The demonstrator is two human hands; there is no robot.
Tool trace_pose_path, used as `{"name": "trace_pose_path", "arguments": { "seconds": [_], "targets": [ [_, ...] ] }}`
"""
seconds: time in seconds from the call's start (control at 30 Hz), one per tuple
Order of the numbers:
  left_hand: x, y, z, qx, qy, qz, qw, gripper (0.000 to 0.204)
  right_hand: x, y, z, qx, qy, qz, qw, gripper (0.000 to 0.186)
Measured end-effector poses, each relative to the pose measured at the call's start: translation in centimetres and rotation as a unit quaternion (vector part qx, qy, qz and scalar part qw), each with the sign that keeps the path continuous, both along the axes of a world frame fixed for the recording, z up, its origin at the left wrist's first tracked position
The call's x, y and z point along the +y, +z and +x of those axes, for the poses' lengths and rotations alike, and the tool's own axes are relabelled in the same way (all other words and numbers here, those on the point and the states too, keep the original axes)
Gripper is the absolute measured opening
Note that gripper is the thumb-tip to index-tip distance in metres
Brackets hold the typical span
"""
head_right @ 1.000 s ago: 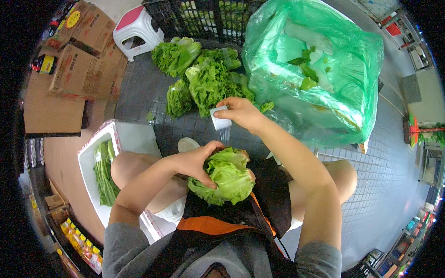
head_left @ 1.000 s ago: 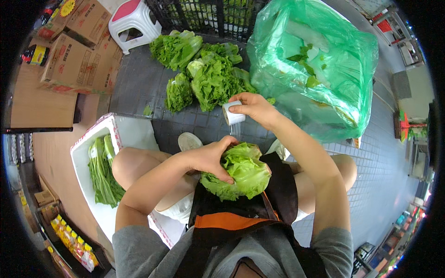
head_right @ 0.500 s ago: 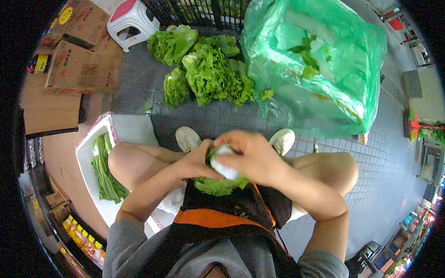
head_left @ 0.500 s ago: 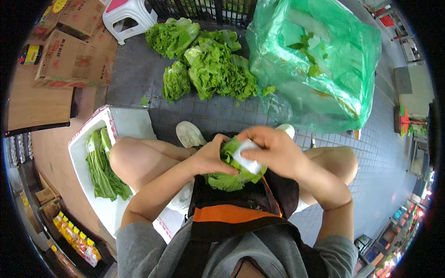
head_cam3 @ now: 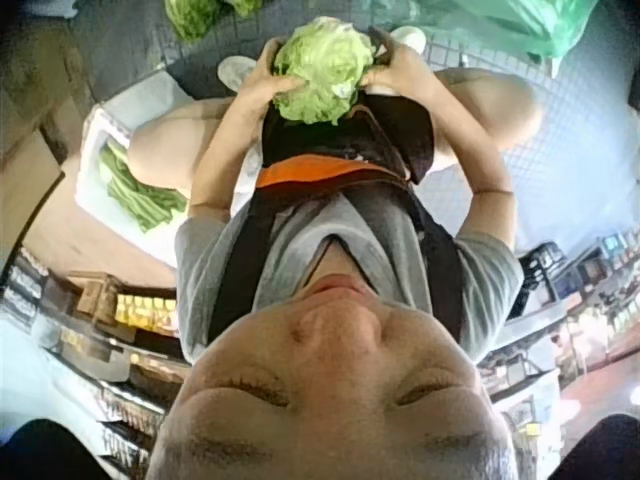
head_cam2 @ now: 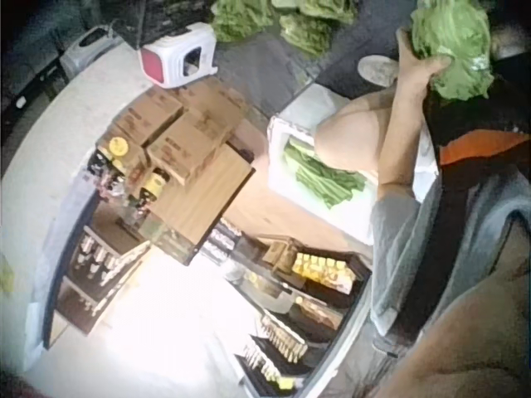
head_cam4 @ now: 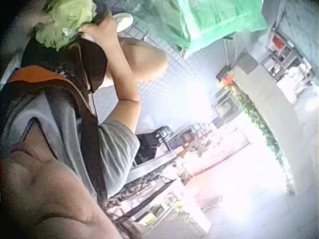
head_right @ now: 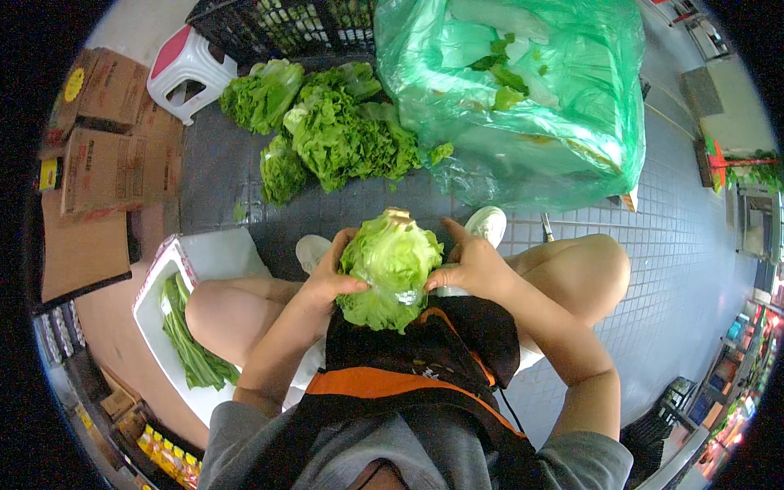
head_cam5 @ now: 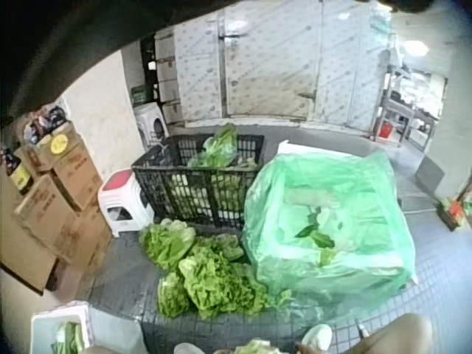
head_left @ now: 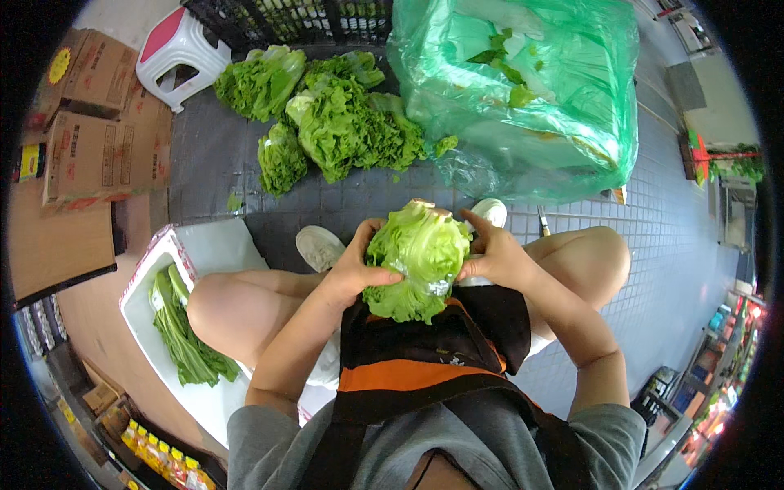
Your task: The person sits on the floor and prepares lettuce heads by removing outer leaves, cutting the base with a knife, and wrapping each head in plastic film. The wrapped lettuce is placed into a white styrofoam box.
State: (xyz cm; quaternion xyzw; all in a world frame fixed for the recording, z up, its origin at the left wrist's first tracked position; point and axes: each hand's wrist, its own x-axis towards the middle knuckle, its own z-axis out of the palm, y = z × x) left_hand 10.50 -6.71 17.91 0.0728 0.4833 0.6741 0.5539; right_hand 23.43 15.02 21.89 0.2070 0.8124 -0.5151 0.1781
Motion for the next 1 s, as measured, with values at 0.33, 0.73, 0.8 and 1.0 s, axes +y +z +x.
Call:
{"name": "trace_pose_path", "arguments": {
  "seconds": [0.33,0.73,0.8,1.0],
  "targets": [
    [-1.2,-0.2,-3.0,-0.023,-0.054,0.032,0.998,0.106,0.0,0.1,-2.7,0.05,-0.002,-0.293,0.955,0.065],
    [-0.3,1.7,-2.3,0.087,-0.013,-0.041,0.995,0.095,-1.5,-0.5,-5.6,-0.12,0.123,-0.014,0.985,0.077],
    [-0.6,2.2,-2.2,0.03,-0.016,-0.03,0.999,0.095,-1.6,0.5,-5.8,-0.115,0.149,0.014,0.982,0.082],
    [-2.0,2.7,-1.2,-0.052,0.001,-0.035,0.998,0.091,-1.5,3.1,-7.1,-0.143,0.212,0.056,0.965,0.091]
  ]
}}
